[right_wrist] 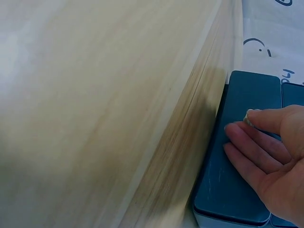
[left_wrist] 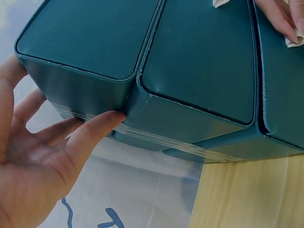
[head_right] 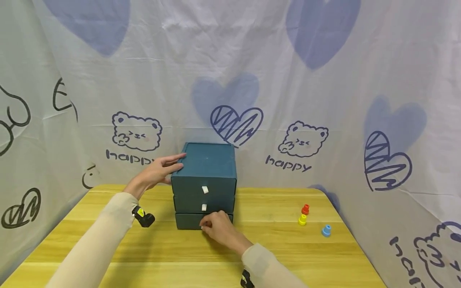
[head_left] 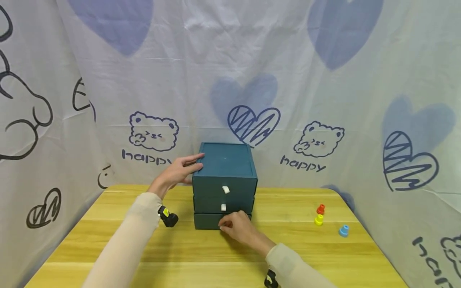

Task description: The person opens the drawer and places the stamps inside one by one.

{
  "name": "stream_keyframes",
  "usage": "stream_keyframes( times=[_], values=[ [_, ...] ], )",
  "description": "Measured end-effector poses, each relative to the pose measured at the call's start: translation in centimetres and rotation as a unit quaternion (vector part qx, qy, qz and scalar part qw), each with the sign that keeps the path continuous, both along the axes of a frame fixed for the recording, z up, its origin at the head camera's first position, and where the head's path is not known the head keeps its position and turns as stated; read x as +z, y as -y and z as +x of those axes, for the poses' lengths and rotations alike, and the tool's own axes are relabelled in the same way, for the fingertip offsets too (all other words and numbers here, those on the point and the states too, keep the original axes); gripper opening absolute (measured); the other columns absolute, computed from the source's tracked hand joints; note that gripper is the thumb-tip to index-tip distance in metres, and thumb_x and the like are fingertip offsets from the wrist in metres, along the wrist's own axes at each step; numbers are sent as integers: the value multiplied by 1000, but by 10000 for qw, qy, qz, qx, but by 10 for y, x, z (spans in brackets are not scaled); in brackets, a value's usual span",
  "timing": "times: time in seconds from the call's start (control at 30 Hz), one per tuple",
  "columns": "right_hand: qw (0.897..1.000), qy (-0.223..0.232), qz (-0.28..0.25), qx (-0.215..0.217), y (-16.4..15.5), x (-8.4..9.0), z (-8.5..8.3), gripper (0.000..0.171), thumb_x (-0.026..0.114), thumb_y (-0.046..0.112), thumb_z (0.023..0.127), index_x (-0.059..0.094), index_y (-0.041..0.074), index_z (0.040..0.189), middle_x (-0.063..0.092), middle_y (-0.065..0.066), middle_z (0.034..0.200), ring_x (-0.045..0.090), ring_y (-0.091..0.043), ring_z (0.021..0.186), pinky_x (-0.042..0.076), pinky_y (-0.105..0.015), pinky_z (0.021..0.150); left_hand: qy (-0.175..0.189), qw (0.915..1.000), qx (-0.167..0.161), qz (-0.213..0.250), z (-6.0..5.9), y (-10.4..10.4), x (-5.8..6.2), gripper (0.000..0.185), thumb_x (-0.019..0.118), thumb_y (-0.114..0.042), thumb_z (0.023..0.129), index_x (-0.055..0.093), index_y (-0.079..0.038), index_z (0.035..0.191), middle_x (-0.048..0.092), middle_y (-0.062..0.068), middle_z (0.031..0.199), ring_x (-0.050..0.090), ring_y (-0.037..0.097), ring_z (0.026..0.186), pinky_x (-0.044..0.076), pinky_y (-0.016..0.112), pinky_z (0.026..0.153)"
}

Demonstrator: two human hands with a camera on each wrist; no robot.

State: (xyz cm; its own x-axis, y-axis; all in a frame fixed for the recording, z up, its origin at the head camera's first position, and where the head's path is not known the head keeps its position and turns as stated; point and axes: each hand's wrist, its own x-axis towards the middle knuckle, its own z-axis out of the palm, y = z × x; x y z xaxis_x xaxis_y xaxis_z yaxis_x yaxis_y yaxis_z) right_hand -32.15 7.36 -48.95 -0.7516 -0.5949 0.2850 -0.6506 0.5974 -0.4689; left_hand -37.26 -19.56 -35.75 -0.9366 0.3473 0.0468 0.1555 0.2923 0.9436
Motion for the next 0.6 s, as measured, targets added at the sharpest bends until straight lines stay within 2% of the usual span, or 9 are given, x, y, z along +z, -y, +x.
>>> stream_keyframes(
  times=[0.17,0.43,0.6],
  values=[
    [9999,157,-10,8,-1,1,2,9,76,11,94,83,10,99,80,-1,88,67,-1,73,54,-14,67,4,10000,-11,10,-1,-1,-1,64,59,-36,106,34,-23,163,24,13,172,29,40,156,49,63,109],
    [9997,49,-149,210,-3,0,9,7,77,9,92,83,9,96,80,-2,83,65,2,68,52,-12,64,-30,10000,-10,-16,-1,0,-4,64,59,-36,106,34,-23,163,25,14,172,30,41,155,50,62,109],
    [9993,144,-172,312,-5,3,16,8,77,9,92,83,8,97,80,-2,84,63,3,67,53,-12,64,-88,9999,52,-17,-1,0,-2,63,59,-37,106,35,-24,163,25,12,172,31,40,155,50,62,108]
  ],
)
